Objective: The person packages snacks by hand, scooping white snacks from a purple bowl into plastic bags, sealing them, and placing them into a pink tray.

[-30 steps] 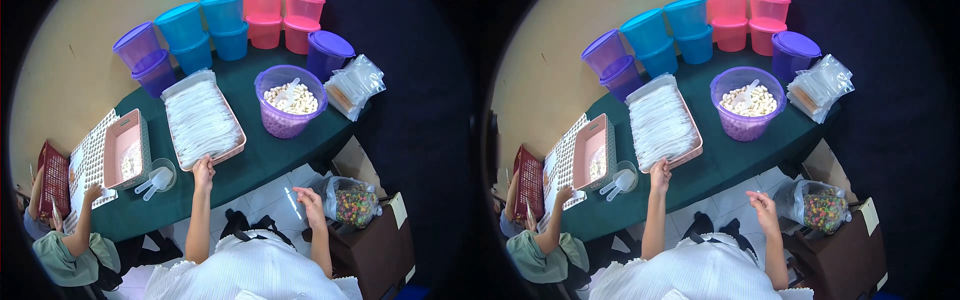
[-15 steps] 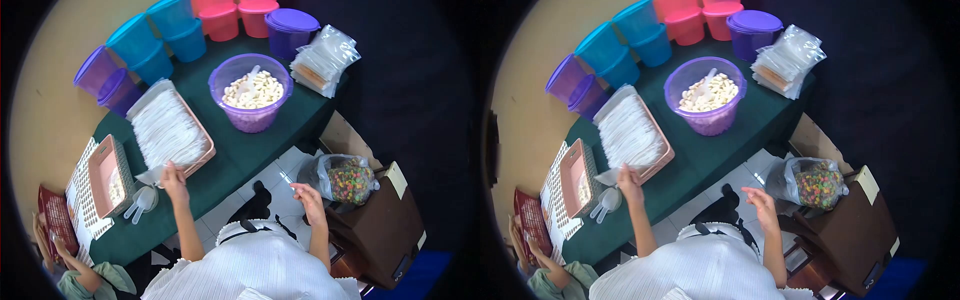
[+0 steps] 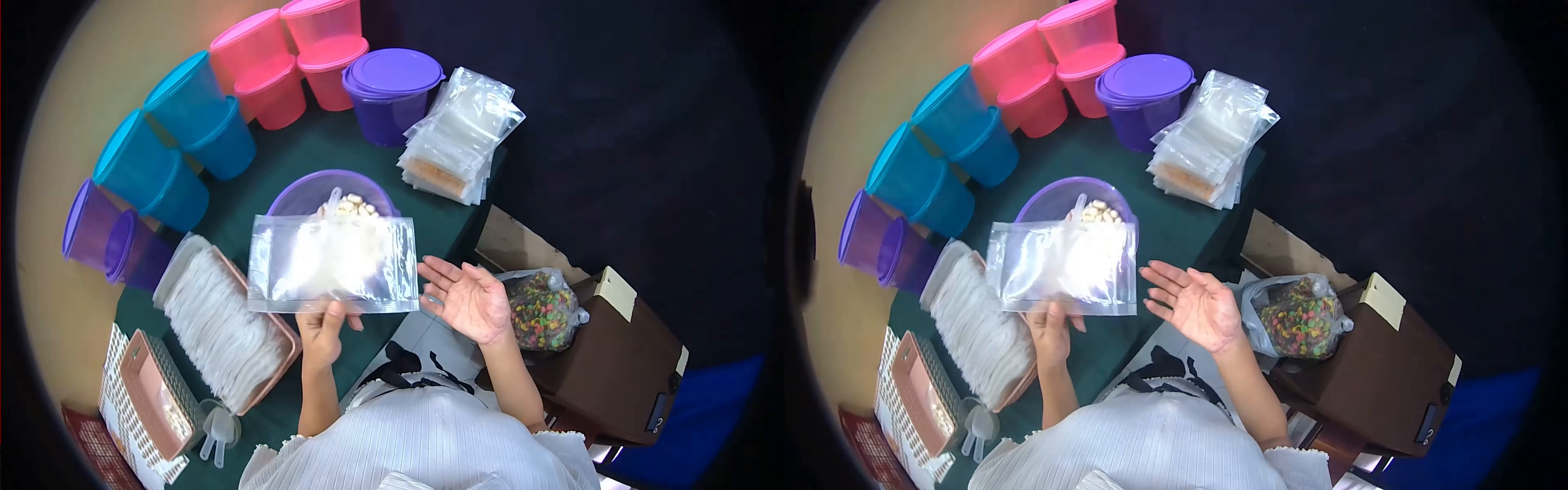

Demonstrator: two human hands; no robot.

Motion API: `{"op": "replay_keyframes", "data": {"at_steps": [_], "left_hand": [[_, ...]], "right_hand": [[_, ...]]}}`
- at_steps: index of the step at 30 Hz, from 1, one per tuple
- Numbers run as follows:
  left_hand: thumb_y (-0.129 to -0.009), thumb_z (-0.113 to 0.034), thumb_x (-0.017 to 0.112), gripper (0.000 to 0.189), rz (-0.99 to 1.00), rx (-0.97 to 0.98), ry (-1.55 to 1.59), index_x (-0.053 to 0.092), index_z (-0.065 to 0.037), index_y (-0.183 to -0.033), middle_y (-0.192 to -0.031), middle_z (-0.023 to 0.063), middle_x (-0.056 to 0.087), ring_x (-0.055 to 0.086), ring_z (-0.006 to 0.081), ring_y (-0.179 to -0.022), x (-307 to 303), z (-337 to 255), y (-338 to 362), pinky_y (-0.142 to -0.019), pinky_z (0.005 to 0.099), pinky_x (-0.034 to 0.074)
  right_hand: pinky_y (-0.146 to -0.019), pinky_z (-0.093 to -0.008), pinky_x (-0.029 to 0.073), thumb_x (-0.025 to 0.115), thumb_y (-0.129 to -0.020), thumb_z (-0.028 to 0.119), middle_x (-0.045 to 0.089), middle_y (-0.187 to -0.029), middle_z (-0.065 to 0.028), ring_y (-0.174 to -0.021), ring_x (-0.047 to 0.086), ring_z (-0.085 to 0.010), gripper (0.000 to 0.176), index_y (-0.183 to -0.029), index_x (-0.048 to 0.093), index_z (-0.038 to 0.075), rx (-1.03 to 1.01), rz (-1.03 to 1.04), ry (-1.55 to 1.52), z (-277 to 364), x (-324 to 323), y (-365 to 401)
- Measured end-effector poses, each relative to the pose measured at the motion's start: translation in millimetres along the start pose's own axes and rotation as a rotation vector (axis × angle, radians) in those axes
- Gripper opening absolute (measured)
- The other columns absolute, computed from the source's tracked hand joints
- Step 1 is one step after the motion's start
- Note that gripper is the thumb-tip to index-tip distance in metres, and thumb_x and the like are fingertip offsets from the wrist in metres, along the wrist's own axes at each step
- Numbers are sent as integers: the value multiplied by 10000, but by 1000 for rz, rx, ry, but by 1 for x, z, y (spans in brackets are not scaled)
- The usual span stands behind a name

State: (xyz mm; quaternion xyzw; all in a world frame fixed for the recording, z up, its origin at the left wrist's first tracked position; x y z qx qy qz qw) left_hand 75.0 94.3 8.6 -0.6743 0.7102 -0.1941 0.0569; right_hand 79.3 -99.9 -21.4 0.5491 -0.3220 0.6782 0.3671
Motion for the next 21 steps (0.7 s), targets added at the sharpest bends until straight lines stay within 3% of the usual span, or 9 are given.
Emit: {"op": "replay_keyframes", "data": {"at_steps": [4, 5, 8, 9, 14, 16, 17, 19, 21], "left_hand": [[-846, -173, 499, 300, 104, -64, -101, 607, 56, -684, -561, 86, 542, 525, 144, -507, 16, 8, -20, -490, 240, 411], [-844, -163, 502, 288, 123, -100, -162, 605, 57, -688, -570, 82, 545, 529, 143, -523, 18, 10, -22, -501, 234, 411], [-838, -153, 509, 264, 152, -88, -209, 599, 52, -698, -602, 83, 557, 532, 138, -551, 17, 9, -27, -519, 231, 406], [-831, -142, 513, 239, 127, -92, -198, 594, 43, -702, -628, 87, 568, 536, 134, -566, 14, 10, -27, -525, 234, 402], [-830, -119, 506, 257, -96, -111, -288, 582, 35, -640, -579, 82, 557, 527, 132, -530, -8, 8, -22, -513, 234, 404], [-787, -117, 569, 152, -74, -163, -310, 577, 25, -843, -761, 96, 573, 546, 157, -682, -17, 6, -18, -615, 256, 419], [-787, -117, 569, 152, -111, -157, -324, 577, 25, -843, -761, 96, 573, 546, 157, -682, -15, 5, -19, -615, 256, 419], [-721, -119, 647, 462, -557, 11, -267, 435, -8, -1116, -1039, 98, 479, 490, 185, -914, -21, -4, -15, -763, 297, 392], [-712, -145, 658, 598, -730, 80, -296, 329, -5, -1191, -1134, 108, 403, 456, 189, -971, -28, -10, -11, -783, 299, 392]], "right_hand": [[-947, -423, 311, 360, -867, 277, 465, -1172, -186, -1072, 462, -258, 454, -1185, 407, -43, 27, -91, 130, 8, 4, -21], [-879, -409, 394, 391, -875, 238, 509, -1105, -183, -1018, 508, -253, 386, -1133, 451, -43, -17, -124, 197, 10, 4, -25], [-767, -368, 473, 429, -876, 178, 556, -1026, -168, -904, 571, -238, 305, -1067, 498, -50, 25, -248, 462, 16, -2, -35], [-678, -318, 503, 472, -865, 145, 591, -929, -135, -783, 602, -203, 229, -990, 542, -34, 15, -275, 451, 17, 2, -41], [-651, -277, 498, 525, -838, 117, 602, -827, -82, -719, 591, -146, 135, -897, 572, 6, 124, -223, 585, 12, -3, -73], [-643, -280, 500, 543, -827, 109, 608, -786, -76, -689, 594, -143, 116, -849, 581, 2, 122, -213, 731, 13, 5, -86], [-615, -268, 502, 570, -807, 90, 609, -749, -84, -640, 596, -147, 102, -808, 581, -11, 110, -224, 746, 13, 11, -92], [-599, -260, 502, 580, -797, 78, 609, -738, -93, -626, 597, -149, 97, -804, 579, -19, 93, -116, 796, 13, 16, -105], [-596, -210, 483, 603, -764, 9, 606, -717, -79, -651, 585, -103, 73, -792, 583, -55, 41, 15, 840, 16, 27, -116]]}}
Point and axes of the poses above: each hand's wrist, its own y-axis away from the middle knuckle, its own x-axis out of the palm, z = x × y, the point moved 5 cm from there along -y, towards the middle knuckle
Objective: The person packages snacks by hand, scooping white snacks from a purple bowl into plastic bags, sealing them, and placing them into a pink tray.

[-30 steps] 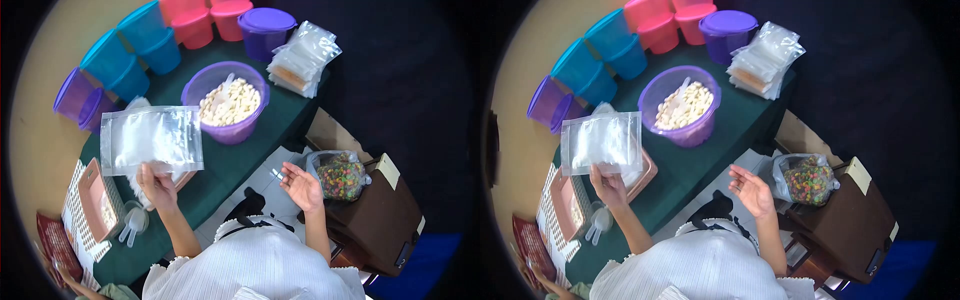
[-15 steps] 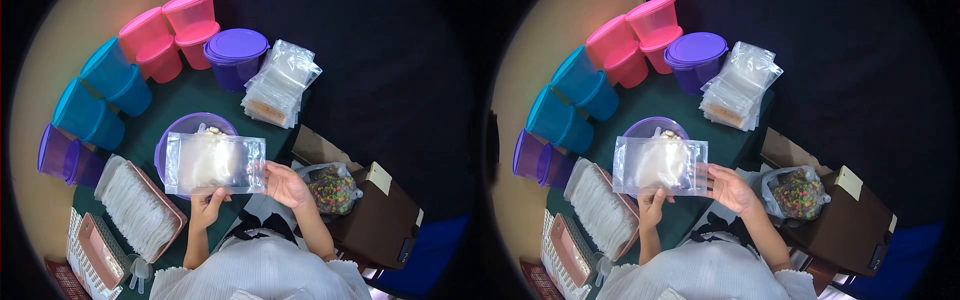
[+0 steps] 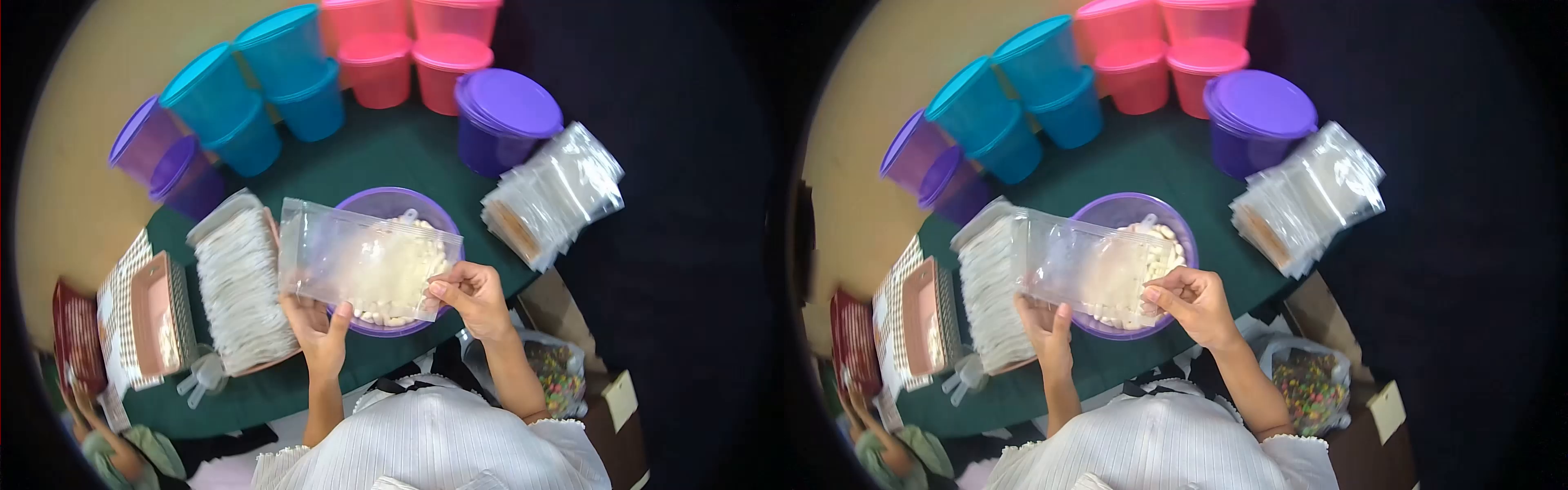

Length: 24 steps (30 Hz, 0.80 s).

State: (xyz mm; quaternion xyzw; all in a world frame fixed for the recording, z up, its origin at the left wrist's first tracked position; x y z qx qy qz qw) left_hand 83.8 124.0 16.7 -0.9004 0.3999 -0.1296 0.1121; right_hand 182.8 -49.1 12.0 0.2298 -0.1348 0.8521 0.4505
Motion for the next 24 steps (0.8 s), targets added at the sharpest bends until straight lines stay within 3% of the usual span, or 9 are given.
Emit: {"op": "replay_keyframes", "data": {"at_steps": [1, 3, 5, 6, 7, 12, 17, 21, 24], "left_hand": [[-703, -171, 669, 739, -135, 44, -5, 222, -2, -1266, -1229, 118, 328, 421, 192, -1028, -7, -4, -1, -803, 301, 392], [-686, -163, 686, 705, -365, 230, 13, 285, -17, -1247, -1217, 112, 339, 429, 208, -1032, -9, -19, 5, -878, 324, 344], [-669, -145, 706, 622, -197, 415, -168, 386, -18, -1188, -1166, 117, 398, 453, 211, -1009, 2, -41, 13, -864, 329, 363], [-636, -121, 735, 497, 70, 380, -286, 512, 3, -1063, -1073, 127, 488, 496, 210, -967, 9, -37, 15, -853, 318, 387], [-597, -108, 762, 433, 168, 285, -327, 579, 17, -968, -989, 138, 556, 528, 209, -945, 28, -44, 17, -835, 306, 412], [-564, 27, 746, 427, 76, 231, -311, 594, 40, -963, -865, 144, 608, 597, 174, -792, 62, -27, 26, -686, 252, 493], [-670, 14, 678, 199, 56, 46, -249, 628, 26, -862, -776, 121, 627, 612, 127, -668, 79, -22, 36, -594, 213, 510], [-720, 80, 578, 135, -188, 1, -209, 605, 63, -852, -769, 127, 611, 567, 113, -683, 82, -21, 45, -569, 202, 460], [-711, 58, 605, 135, -379, 93, -336, 620, 12, -837, -792, 102, 610, 586, 129, -680, 81, -18, 56, -575, 223, 490]], "right_hand": [[-596, -210, 483, 603, -764, 9, 606, -717, -79, -651, 585, -103, 73, -792, 583, -55, 21, 52, 1, 0, 4, -5], [-517, -186, 422, 635, -724, -15, 588, -667, -61, -587, 541, -72, 61, -703, 584, -42, -275, -2, 345, 17, 8, -12], [-466, -180, 351, 680, -668, -28, 550, -603, -34, -534, 479, -44, 146, -602, 550, -16, -360, 46, 459, 27, 16, -19], [-473, -179, 355, 688, -648, -48, 546, -605, -35, -533, 471, -42, 178, -584, 529, 0, -411, 101, 452, 27, 18, -22], [-480, -179, 358, 695, -629, -67, 542, -607, -36, -533, 463, -40, 214, -566, 508, 16, -461, 155, 443, 29, 20, -24], [-444, -180, 329, 722, -620, -26, 502, -541, -6, -500, 434, -28, 284, -521, 461, 26, -325, 362, 345, 26, 20, -38], [-434, -164, 371, 733, -625, -15, 540, -559, -25, -526, 509, -31, 320, -500, 444, 47, -56, 543, 102, 9, 10, -47], [-440, -165, 371, 720, -639, -21, 550, -576, -31, -542, 512, -31, 334, -497, 427, 53, 51, 634, 90, -3, 1, -54], [-508, -179, 404, 693, -668, -11, 566, -639, -55, -615, 542, -61, 268, -561, 452, 39, -3, 669, 176, -4, 0, -55]]}}
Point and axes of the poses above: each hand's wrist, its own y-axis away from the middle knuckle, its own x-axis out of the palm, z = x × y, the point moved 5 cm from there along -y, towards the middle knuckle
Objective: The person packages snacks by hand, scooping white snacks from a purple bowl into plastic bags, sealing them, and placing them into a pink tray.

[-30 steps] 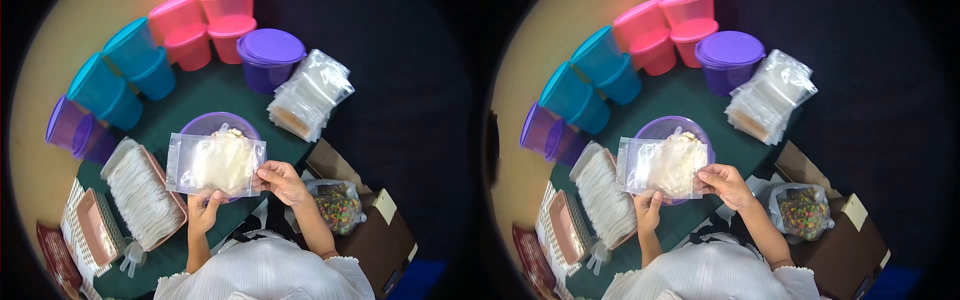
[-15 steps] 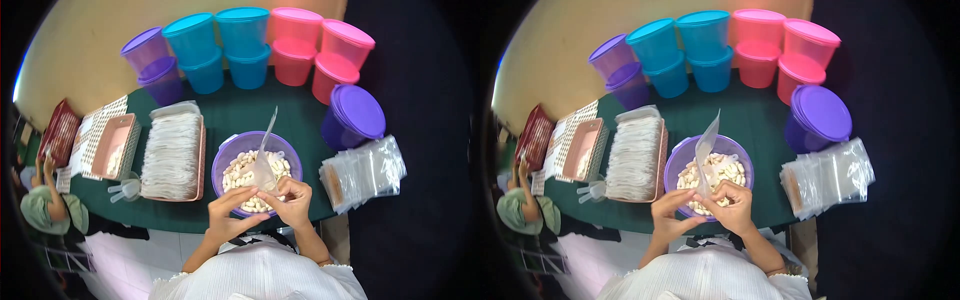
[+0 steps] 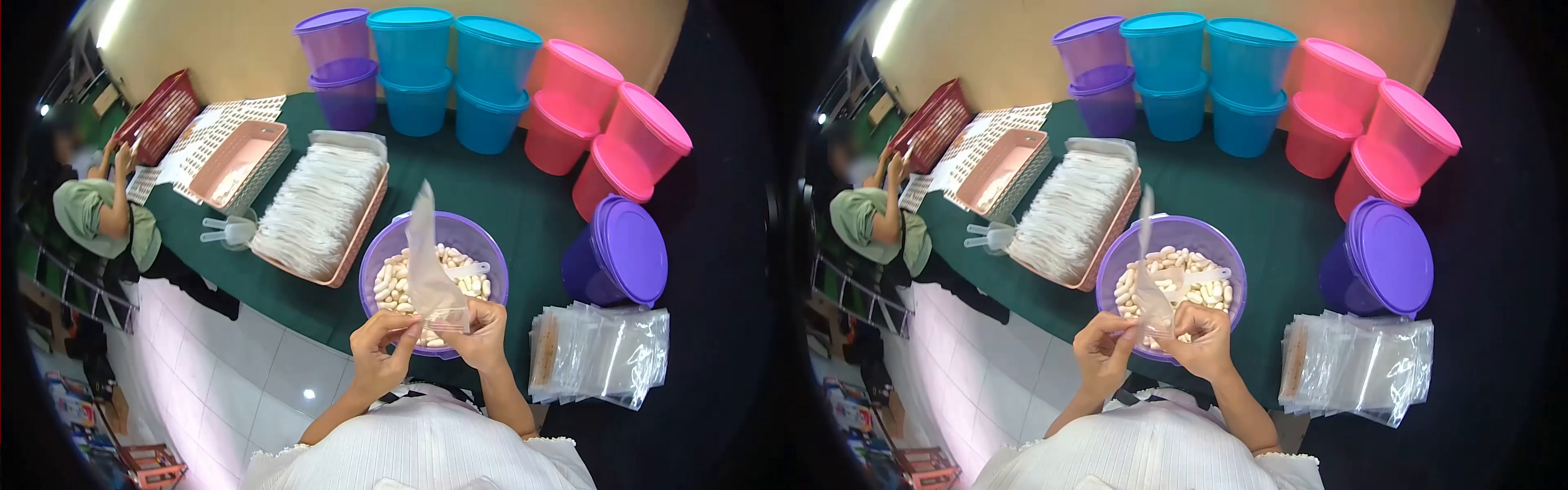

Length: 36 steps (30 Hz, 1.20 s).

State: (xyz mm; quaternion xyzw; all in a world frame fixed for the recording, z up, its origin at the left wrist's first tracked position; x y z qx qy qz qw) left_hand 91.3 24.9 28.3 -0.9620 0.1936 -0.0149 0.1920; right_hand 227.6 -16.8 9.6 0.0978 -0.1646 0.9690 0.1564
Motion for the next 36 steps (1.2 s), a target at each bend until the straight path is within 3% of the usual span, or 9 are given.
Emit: {"op": "replay_keyframes", "data": {"at_steps": [2, 5, 7, 9, 13, 19, 28, 33, 36], "left_hand": [[-687, 71, 614, 152, -115, 63, -95, 623, 2, -822, -784, 100, 609, 585, 151, -677, -3, -2, 4, -589, 239, 485], [-647, 60, 632, 167, -38, 478, -300, 616, -13, -796, -757, 86, 608, 557, 185, -694, 5, -25, 4, -633, 272, 449], [-598, 17, 676, 192, 137, 495, -406, 620, -45, -771, -729, 63, 607, 540, 221, -772, 13, -35, 1, -707, 312, 437], [-595, -24, 690, 214, 142, 471, -443, 630, -84, -792, -805, 67, 596, 527, 199, -878, 2, -37, 2, -776, 319, 401], [-650, -123, 698, 305, -396, 411, -378, 604, -28, -924, -991, 103, 549, 503, 205, -904, -43, -35, -22, -762, 312, 401], [-723, -68, 652, 322, -190, 99, -153, 590, -4, -1033, -910, 92, 566, 515, 128, -841, -61, -2, -58, -685, 221, 410], [-706, 25, 644, 304, -142, 225, -152, 601, -1, -1006, -848, 82, 601, 510, 54, -579, -63, 18, -80, -469, 155, 374], [-717, 41, 631, 194, -111, 291, -76, 621, 23, -909, -822, 92, 599, 526, 65, -600, -68, 25, -91, -471, 169, 400], [-767, 17, 588, 70, -108, 28, 89, 521, 13, -789, -726, 44, 544, 500, 63, -537, -76, 33, -99, -444, 178, 383]], "right_hand": [[-562, -194, 432, 670, -694, 3, 576, -694, -74, -669, 563, -86, 190, -635, 490, 25, -57, 10, 53, 2, 4, -3], [-663, -262, 471, 557, -738, -5, 577, -938, -169, -749, 589, -163, 315, -1042, 484, -39, -315, -115, 197, 22, 10, -7], [-730, -327, 478, 492, -783, 25, 538, -1026, -218, -793, 601, -254, 413, -1171, 359, -23, 32, 33, -59, 14, 12, -9], [-710, -354, 504, 481, -783, 9, 536, -1023, -250, -798, 606, -306, 366, -1135, 395, -37, 68, 68, -143, 15, 6, -12], [-725, -343, 506, 449, -814, 0, 529, -1067, -209, -913, 573, -280, 340, -1150, 411, -31, 211, 260, -238, 11, 0, -13], [-730, -342, 498, 454, -804, 5, 542, -1036, -216, -905, 578, -294, 339, -1138, 425, -46, 122, 283, -247, 13, 5, -14], [-590, -362, 533, 539, -699, 35, 551, -916, -309, -699, 616, -316, 440, -1104, 421, -89, 243, 52, -318, 11, 13, -23], [-672, -288, 507, 543, -689, 33, 562, -967, -202, -828, 594, -278, 434, -1091, 428, -82, 272, -83, -428, 2, 18, -30], [-552, -200, 443, 533, -733, 60, 538, -819, -67, -670, 528, -114, 372, -1085, 454, -30, 379, -120, -311, -8, 17, -36]]}}
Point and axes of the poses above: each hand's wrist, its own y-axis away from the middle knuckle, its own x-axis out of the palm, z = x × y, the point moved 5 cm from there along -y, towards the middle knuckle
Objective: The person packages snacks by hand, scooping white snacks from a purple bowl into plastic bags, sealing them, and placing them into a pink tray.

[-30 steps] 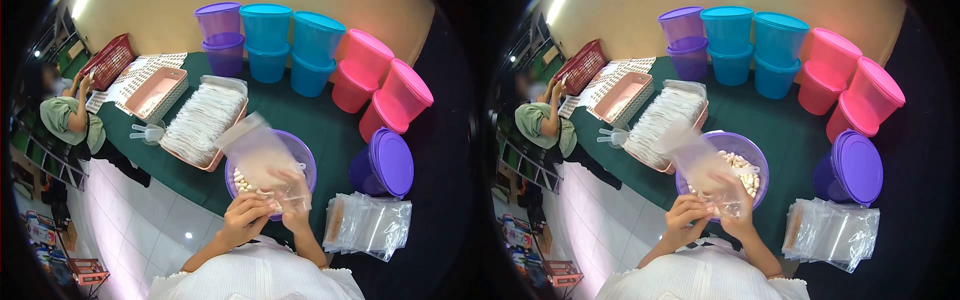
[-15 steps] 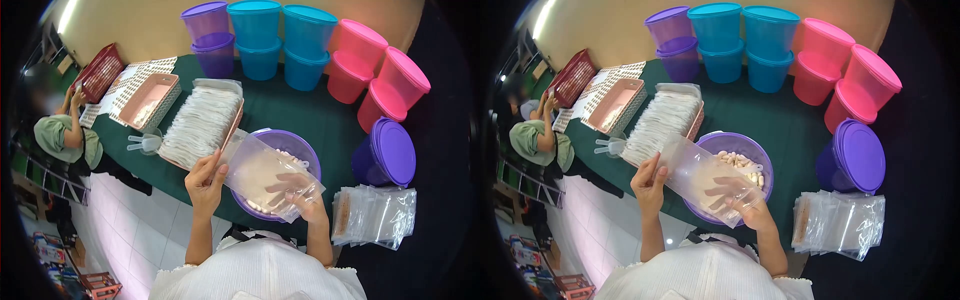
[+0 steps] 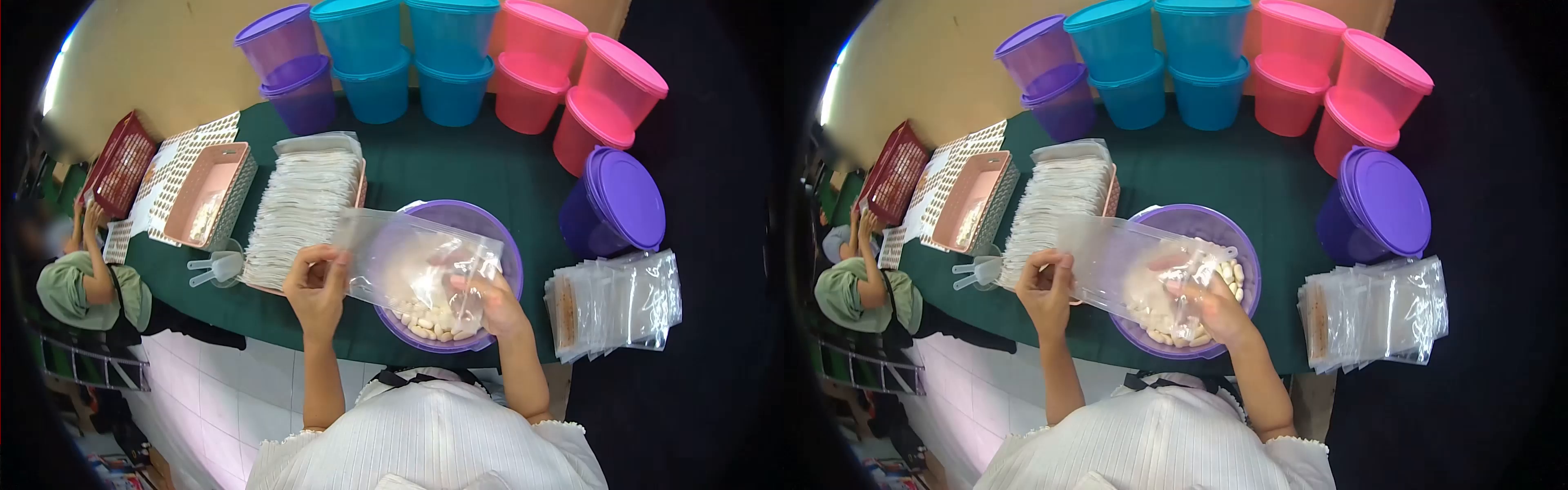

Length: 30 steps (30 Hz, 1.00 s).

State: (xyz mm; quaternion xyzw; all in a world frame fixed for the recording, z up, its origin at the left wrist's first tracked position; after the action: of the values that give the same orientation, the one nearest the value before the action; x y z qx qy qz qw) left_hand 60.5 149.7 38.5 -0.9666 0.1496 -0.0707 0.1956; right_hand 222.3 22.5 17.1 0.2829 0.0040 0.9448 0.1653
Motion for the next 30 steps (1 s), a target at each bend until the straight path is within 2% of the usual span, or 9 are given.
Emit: {"op": "replay_keyframes", "data": {"at_steps": [6, 9, 11, 19, 22, 25, 27, 29, 30], "left_hand": [[-838, -140, 535, 145, 116, -240, 5, 514, -20, -758, -721, 15, 532, 469, 59, -565, -21, 21, -13, -517, 191, 377], [-837, -141, 528, 127, 126, -268, 142, 518, -36, -765, -847, 35, 551, 489, 78, -732, -25, 30, -15, -658, 204, 394], [-829, -133, 532, 147, 116, -386, 311, 504, -48, -714, -1203, 148, 458, 489, 105, -916, -27, 38, -13, -807, 229, 368], [-836, -101, 501, 121, 158, -283, 281, 481, -54, -726, -1248, 137, 427, 462, 159, -1033, -43, 35, -17, -916, 277, 314], [-811, -115, 541, 96, 238, -271, 18, 496, -37, -779, -1196, 156, 466, 487, 173, -993, -46, 29, -15, -874, 301, 357], [-762, -172, 605, 236, 110, -119, -362, 494, -31, -917, -1200, 162, 449, 467, 220, -1028, -45, -5, -11, -907, 350, 332], [-653, -294, 704, 540, 196, 315, -488, 461, -39, -1061, -1249, 173, 385, 425, 268, -1087, -29, -44, -6, -931, 387, 305], [-550, -416, 757, 843, 567, 377, -343, 369, -45, -1200, -1290, 209, 299, 298, 313, -1205, -3, -53, 9, -967, 425, 252], [-550, -416, 757, 843, 566, 375, -346, 369, -45, -1200, -1290, 209, 299, 298, 313, -1205, 5, -54, 13, -967, 425, 252]], "right_hand": [[-315, -134, 230, 452, -823, 82, 423, -604, 52, -418, 326, 9, 283, -1088, 471, -16, 155, 64, -123, -5, -1, -6], [-302, -141, 209, 444, -822, 66, 436, -605, 48, -398, 301, 12, 277, -1083, 472, -24, 149, 10, -157, -13, -6, -12], [-309, -136, 225, 449, -819, 55, 449, -620, 44, -403, 314, 16, 282, -1091, 467, -18, 167, -4, -145, -10, -1, -12], [-363, -110, 324, 487, -811, 20, 526, -769, 2, -476, 425, 22, 320, -1123, 418, 26, 30, 1, -44, -10, 9, -11], [-350, -139, 242, 442, -828, 18, 439, -610, 46, -407, 307, 3, 426, -1233, 307, 32, 67, -132, 90, -8, 12, -12], [-363, -150, 282, 437, -826, 9, 454, -650, 35, -436, 340, -8, 451, -1248, 277, 29, 56, -29, 116, -15, 13, -10], [-552, -160, 470, 447, -804, -16, 530, -954, -37, -776, 566, -54, 374, -1166, 380, 50, 45, -77, 31, -16, 19, -9], [-529, -160, 460, 448, -802, -15, 527, -949, -40, -744, 559, -49, 374, -1164, 381, 51, 101, -50, 42, -27, 19, -11], [-507, -160, 449, 449, -800, -13, 523, -945, -43, -712, 552, -45, 375, -1163, 381, 51, 155, -21, 55, -33, 20, -11]]}}
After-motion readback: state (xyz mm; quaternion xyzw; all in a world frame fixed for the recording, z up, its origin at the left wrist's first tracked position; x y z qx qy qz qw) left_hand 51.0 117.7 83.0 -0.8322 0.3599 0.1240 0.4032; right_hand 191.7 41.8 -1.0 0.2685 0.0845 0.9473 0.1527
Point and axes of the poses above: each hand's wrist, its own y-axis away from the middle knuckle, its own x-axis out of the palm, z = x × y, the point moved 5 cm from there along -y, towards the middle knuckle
